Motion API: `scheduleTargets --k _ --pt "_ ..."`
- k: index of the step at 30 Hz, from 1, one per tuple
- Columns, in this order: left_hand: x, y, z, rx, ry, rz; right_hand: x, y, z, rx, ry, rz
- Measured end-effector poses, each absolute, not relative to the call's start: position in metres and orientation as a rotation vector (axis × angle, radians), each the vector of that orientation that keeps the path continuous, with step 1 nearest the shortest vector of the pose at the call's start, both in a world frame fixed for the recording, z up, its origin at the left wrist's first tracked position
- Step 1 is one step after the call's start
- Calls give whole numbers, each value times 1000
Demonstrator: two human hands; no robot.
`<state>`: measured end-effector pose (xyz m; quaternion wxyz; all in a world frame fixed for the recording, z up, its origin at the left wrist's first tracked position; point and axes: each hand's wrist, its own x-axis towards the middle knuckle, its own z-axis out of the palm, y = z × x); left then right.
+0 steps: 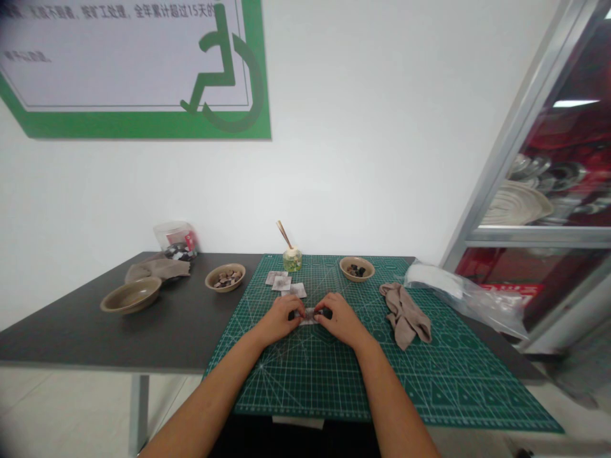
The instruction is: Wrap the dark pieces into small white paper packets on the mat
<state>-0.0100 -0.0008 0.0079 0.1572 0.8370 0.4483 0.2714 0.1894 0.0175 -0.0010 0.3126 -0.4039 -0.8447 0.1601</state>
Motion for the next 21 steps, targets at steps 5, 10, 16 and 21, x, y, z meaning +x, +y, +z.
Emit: scheduleTargets --k 5,10,16,21 --pt "-10 0 7 2399 1271 796 190 17 1 -1111 -2196 400" --pt "-10 0 6 2393 1273 801 190 16 1 -1089 -2230 426" --pt "-11 1 3 2409 1279 795 192 18 -1 -1129 -2209 424" --pt "-10 -2 4 2395 1299 799 192 17 0 -1075 -2252 472"
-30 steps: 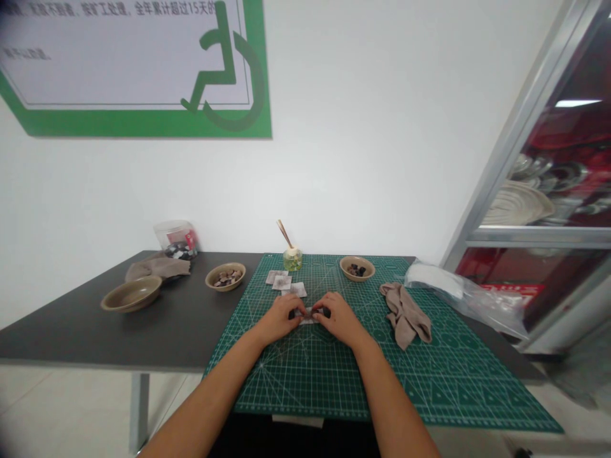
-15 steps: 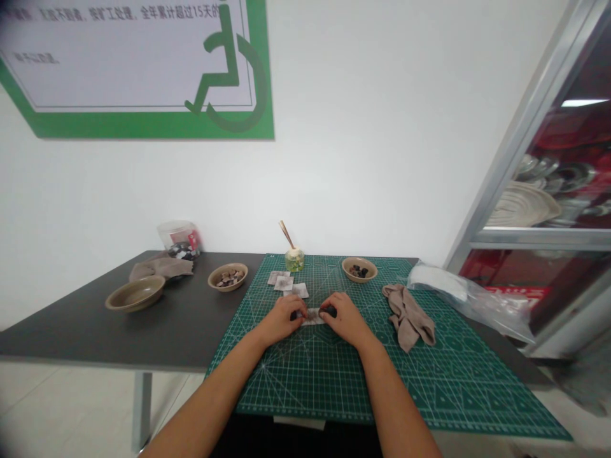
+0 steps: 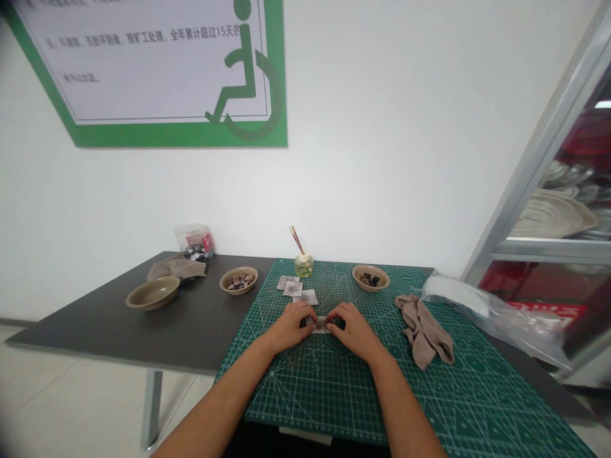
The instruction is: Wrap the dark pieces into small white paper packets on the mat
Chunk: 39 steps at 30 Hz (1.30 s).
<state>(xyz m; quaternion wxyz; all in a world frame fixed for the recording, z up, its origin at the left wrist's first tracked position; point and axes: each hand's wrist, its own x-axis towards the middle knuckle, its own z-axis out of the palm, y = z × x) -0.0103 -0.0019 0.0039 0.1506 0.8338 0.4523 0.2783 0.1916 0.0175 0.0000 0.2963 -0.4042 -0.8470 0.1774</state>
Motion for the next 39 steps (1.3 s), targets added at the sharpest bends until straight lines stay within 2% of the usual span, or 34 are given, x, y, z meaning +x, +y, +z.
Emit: scheduleTargets --k 24,39 --pt "-10 -5 8 2372 1315 757 191 19 -2 -1101 -2228 348" --pt "-11 -3 4 2392 1299 766 190 18 -1 -1037 -2262 390"
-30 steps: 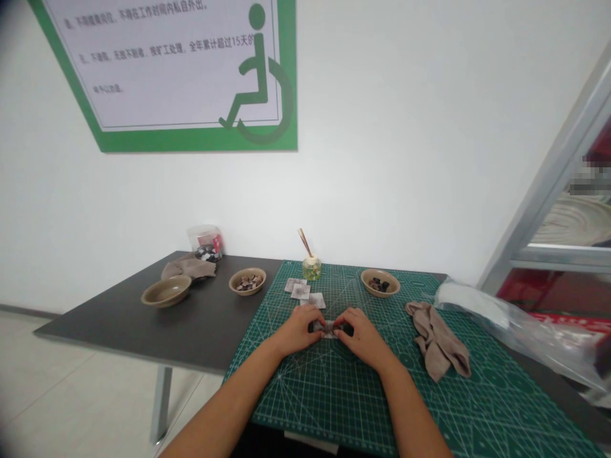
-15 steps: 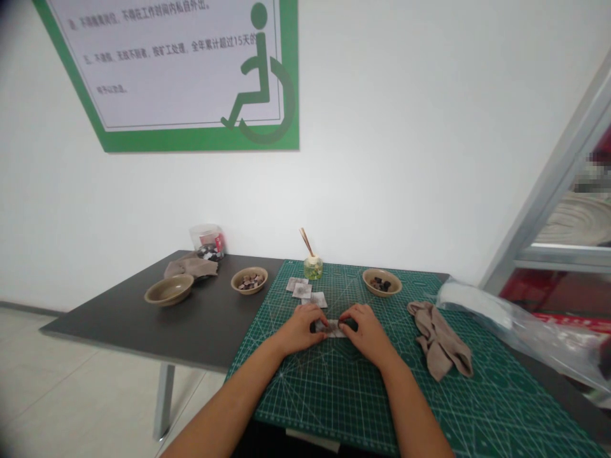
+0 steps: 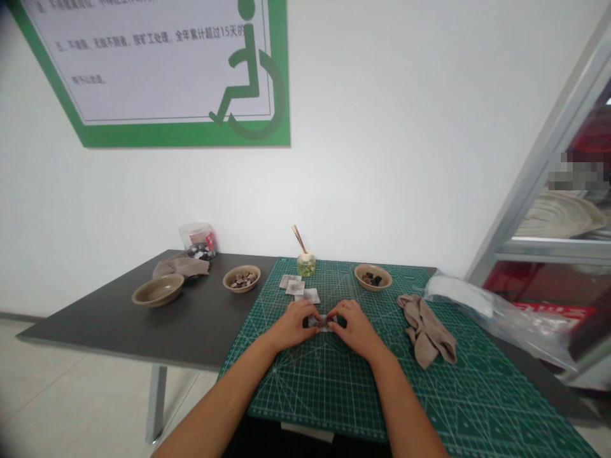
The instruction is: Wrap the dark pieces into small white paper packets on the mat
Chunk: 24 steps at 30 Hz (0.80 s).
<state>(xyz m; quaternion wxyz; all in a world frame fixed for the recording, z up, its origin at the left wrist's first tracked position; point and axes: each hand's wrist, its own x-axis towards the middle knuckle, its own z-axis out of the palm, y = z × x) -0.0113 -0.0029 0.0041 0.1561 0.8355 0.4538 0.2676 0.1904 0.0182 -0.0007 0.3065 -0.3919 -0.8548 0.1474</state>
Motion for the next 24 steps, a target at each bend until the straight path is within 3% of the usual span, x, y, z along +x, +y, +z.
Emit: scheduleTargets --k 24 --pt "-11 -1 1 2392 1285 790 190 21 -4 -1094 -2231 377"
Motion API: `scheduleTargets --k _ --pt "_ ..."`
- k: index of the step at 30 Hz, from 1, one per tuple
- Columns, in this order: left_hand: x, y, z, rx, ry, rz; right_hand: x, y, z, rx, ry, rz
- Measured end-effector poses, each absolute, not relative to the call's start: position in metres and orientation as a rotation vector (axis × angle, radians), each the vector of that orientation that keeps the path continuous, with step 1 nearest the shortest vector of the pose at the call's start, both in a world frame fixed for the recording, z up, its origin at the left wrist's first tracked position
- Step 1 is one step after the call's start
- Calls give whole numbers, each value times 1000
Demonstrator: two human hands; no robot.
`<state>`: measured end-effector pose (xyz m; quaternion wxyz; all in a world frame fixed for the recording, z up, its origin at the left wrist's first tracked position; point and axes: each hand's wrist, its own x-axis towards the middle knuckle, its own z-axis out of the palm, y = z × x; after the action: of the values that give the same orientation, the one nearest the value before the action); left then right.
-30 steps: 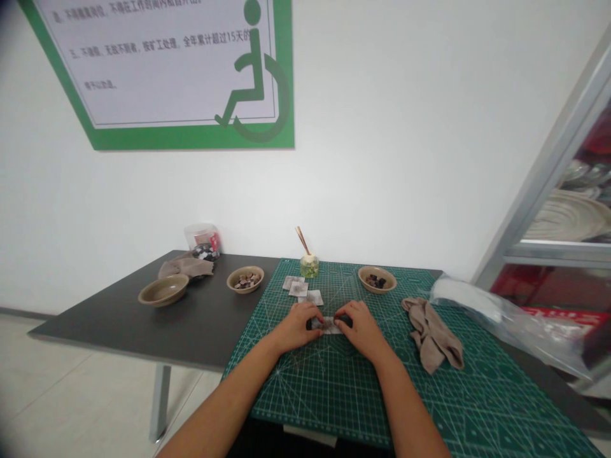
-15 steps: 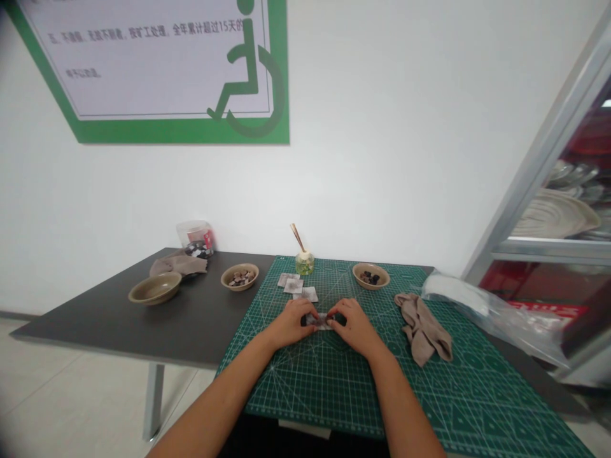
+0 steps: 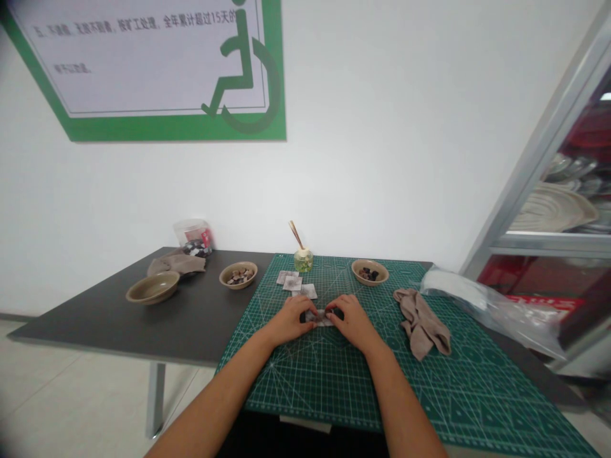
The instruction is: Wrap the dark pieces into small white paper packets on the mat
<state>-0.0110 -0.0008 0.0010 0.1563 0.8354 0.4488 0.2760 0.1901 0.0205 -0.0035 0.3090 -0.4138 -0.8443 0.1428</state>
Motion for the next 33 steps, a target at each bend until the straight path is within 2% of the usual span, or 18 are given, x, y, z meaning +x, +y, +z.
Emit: scheduleTargets --k 33 --pt "-11 -1 2 2399 1308 759 192 21 -7 -1078 -2237 308"
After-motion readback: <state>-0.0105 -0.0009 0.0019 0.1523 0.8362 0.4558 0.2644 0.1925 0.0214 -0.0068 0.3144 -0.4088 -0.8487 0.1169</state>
